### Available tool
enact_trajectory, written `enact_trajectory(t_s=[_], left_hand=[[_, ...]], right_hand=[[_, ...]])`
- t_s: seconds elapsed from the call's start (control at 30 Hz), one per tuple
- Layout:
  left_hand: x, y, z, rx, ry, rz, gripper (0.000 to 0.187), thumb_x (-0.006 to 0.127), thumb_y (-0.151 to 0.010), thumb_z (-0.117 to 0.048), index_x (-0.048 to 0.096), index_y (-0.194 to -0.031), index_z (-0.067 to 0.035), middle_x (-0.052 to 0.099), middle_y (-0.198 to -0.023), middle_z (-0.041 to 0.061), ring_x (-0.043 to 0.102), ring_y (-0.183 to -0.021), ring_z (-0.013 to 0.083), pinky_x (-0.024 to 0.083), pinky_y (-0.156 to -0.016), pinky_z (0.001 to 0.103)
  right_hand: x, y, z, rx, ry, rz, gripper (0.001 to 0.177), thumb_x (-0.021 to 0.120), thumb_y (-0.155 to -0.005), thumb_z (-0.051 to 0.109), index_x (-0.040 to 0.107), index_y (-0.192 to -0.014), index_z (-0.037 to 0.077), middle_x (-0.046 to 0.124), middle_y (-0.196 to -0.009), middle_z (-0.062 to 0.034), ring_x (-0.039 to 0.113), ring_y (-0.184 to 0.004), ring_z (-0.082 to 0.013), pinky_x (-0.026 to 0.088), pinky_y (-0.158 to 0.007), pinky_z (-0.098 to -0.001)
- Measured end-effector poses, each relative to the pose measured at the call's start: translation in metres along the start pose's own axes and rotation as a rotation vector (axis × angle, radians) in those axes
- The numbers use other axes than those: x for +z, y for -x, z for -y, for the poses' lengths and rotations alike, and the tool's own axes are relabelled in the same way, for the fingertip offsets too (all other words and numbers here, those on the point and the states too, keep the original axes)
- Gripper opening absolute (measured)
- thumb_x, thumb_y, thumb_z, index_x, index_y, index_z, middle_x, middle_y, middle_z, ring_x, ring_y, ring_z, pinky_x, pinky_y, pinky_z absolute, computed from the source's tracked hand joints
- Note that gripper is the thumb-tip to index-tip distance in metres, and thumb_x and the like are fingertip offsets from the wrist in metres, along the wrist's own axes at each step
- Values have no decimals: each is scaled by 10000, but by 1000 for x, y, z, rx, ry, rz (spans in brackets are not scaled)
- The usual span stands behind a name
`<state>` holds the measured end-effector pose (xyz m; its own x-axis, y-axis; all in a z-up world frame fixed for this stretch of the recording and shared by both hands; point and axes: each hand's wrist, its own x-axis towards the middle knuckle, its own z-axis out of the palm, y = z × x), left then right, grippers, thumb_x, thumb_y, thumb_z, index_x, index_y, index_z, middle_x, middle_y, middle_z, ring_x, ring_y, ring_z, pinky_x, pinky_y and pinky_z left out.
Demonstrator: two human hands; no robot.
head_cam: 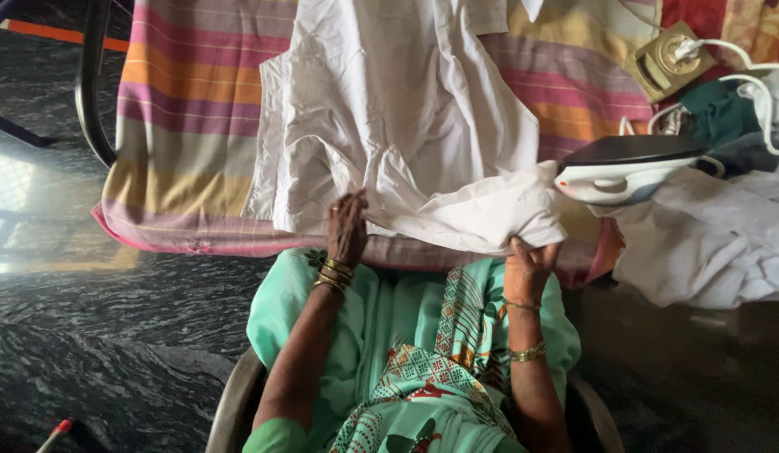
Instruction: The person irons a white shirt on a low table covered with a striped cloth. They smooth the fabric, use an electric iron to press the sleeves and body, and repeatedly adjust the garment to remove wrinkles.
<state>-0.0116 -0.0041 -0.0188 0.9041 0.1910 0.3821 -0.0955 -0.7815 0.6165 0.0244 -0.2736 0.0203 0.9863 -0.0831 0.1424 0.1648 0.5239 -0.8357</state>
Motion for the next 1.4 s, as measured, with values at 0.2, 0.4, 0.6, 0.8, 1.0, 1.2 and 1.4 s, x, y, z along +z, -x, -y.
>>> enact_trajectory(t_s=[0.2,0.4,0.6,0.8,1.0,1.2,1.4], left_hand=[[1,-11,5,-13,-133,-116,127,482,-640,13,481,-745,-59,534,-938,108,457,-920,295,356,-771,381],[8,-1,22,-195,-213,-148,73,453,-707,7,478,-747,-48,489,-787,98,465,-757,277,397,-653,367],[-5,-16,19,-548,-9,-352,281,381,-692,60,542,-868,-88,520,-839,78,509,-751,215,404,-624,335],[-11,-7,-46,-49,-183,-332,447,421,-550,-19,437,-997,-21,490,-931,161,483,-855,284,414,-740,369],[31,-4,-102,-140,690,419,576,532,-787,-404,387,-1205,-33,467,-1205,164,448,-1120,255,371,-931,388],[38,-41,-86,-250,807,367,727,447,-712,-593,376,-1195,-55,419,-1218,137,416,-1111,256,363,-901,353],[51,-59,-42,174,582,1065,320,543,-783,-299,608,-983,-59,631,-968,57,616,-877,182,487,-803,262]], right_hand=[[27,18,50,-370,306,-88,747,550,-668,-91,269,-1326,126,258,-1352,31,258,-1305,-187,227,-1135,-387],[18,17,56,-252,28,-216,829,544,-629,-84,195,-1335,175,281,-1352,-15,305,-1257,-193,317,-1058,-363],[-23,17,19,-98,36,-266,626,568,-687,-102,306,-1199,147,387,-1207,-50,422,-1088,-180,444,-860,-336],[-32,25,-16,-99,369,-125,396,601,-755,-7,430,-1108,37,508,-1057,-58,508,-941,-171,447,-815,-309],[-12,48,-36,-440,1201,321,186,621,-686,38,565,-863,37,584,-775,-123,569,-715,-253,452,-637,-340],[-11,54,-19,-303,1308,683,124,575,-707,39,581,-830,44,601,-755,-112,600,-678,-235,448,-551,-343],[-11,55,-6,-395,1256,753,134,550,-649,9,575,-772,58,600,-773,-106,596,-704,-249,460,-592,-339]])
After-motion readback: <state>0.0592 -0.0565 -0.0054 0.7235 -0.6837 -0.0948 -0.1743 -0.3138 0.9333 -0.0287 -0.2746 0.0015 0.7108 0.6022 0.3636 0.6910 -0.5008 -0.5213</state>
